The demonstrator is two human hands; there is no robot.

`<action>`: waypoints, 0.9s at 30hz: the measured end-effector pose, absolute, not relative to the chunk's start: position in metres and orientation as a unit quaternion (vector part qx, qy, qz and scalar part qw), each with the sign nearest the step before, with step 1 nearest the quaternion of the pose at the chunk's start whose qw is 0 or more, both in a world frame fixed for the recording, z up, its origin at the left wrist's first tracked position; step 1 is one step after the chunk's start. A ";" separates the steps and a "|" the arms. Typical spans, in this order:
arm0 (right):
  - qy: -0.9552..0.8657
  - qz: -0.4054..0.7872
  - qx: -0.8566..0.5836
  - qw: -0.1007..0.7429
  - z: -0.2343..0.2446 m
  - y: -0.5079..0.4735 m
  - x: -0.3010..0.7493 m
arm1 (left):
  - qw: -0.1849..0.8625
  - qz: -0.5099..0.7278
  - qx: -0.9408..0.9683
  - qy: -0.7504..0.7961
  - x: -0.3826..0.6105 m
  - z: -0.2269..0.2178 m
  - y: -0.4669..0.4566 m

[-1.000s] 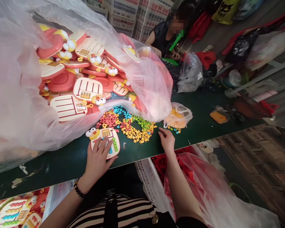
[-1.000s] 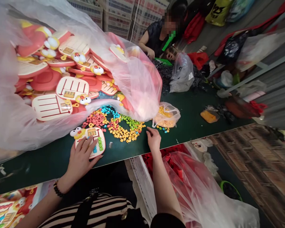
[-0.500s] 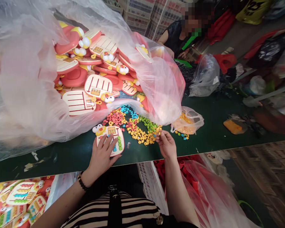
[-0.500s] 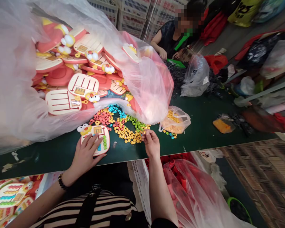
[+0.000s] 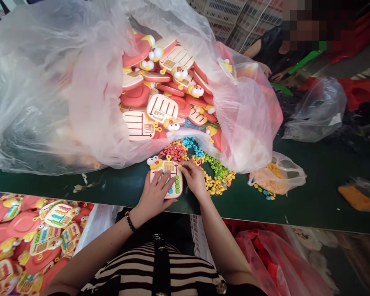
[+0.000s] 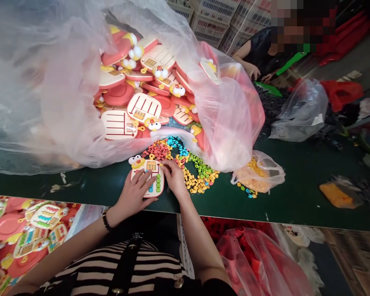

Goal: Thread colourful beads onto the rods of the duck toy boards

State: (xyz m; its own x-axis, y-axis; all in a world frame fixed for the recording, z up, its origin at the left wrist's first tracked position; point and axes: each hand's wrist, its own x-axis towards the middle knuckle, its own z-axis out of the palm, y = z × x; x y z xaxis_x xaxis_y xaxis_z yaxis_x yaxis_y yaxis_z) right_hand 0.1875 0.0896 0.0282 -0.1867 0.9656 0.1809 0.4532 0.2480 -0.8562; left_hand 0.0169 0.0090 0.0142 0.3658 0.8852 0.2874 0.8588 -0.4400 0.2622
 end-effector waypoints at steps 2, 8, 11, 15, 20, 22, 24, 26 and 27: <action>-0.711 0.290 -0.520 0.375 0.025 0.095 0.184 | 0.036 0.198 0.827 0.525 0.016 0.014 0.010; -0.730 0.240 -0.524 0.367 0.017 0.099 0.179 | 0.041 0.206 0.827 0.521 0.015 0.012 0.011; -0.728 0.239 -0.527 0.367 0.015 0.099 0.179 | 0.048 0.207 0.827 0.521 0.015 0.011 0.011; -0.730 0.247 -0.522 0.366 0.013 0.100 0.179 | 0.055 0.207 0.827 0.520 0.015 0.010 0.012; -0.732 0.254 -0.516 0.366 0.012 0.101 0.182 | 0.058 0.209 0.826 0.521 0.015 0.009 0.013; -0.733 0.256 -0.516 0.362 0.012 0.102 0.182 | 0.063 0.208 0.826 0.520 0.015 0.009 0.013; -0.735 0.256 -0.515 0.359 0.011 0.102 0.182 | 0.067 0.208 0.826 0.519 0.015 0.009 0.013; -0.738 0.252 -0.512 0.359 0.010 0.101 0.182 | 0.068 0.207 0.826 0.519 0.015 0.008 0.014; -0.741 0.247 -0.511 0.359 0.009 0.101 0.182 | 0.068 0.207 0.826 0.520 0.015 0.008 0.014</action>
State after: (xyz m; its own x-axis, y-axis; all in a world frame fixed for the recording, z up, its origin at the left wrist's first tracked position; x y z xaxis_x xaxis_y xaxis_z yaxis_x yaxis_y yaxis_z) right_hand 0.1820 0.1006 0.0092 -0.2199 0.9346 0.2796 0.5791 0.3557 -0.7336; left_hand 0.0148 0.0137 0.0083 0.3745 0.8867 0.2714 0.8306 -0.4508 0.3270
